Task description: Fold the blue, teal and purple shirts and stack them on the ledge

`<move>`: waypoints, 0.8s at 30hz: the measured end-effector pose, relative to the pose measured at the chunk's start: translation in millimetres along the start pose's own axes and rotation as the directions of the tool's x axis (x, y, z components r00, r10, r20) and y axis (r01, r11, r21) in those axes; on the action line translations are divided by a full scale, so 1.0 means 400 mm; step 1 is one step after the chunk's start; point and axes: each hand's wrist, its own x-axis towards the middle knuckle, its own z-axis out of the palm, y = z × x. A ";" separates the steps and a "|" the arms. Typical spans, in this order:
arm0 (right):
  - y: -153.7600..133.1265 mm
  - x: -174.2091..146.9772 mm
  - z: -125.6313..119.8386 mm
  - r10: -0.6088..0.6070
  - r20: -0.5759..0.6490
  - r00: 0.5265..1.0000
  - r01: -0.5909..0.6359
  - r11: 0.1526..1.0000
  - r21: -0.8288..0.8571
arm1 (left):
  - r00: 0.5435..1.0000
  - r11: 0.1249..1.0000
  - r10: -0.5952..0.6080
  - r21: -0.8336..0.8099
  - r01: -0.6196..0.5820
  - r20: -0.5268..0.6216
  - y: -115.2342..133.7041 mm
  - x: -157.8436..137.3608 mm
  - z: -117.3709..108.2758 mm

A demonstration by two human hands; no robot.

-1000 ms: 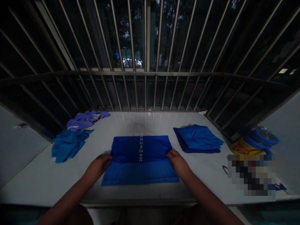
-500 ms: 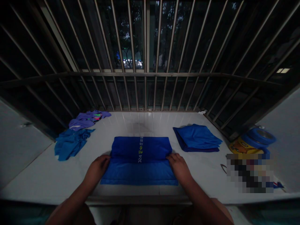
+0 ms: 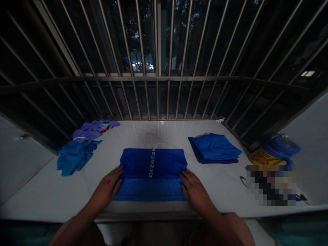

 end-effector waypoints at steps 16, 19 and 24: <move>0.063 -0.262 -0.025 -0.018 0.147 0.989 -0.011 0.981 0.195 | 0.943 0.998 -0.050 -0.013 0.058 0.328 -0.041 -0.328 -0.041; 0.034 -0.197 -0.095 0.043 0.236 0.971 -0.121 0.937 0.327 | 0.945 0.955 -0.177 -0.186 0.232 0.274 -0.004 -0.273 -0.083; 0.002 -0.036 -0.115 0.390 0.132 0.911 -0.411 0.847 0.336 | 0.893 0.817 -0.422 -0.361 0.450 0.157 0.036 -0.084 -0.072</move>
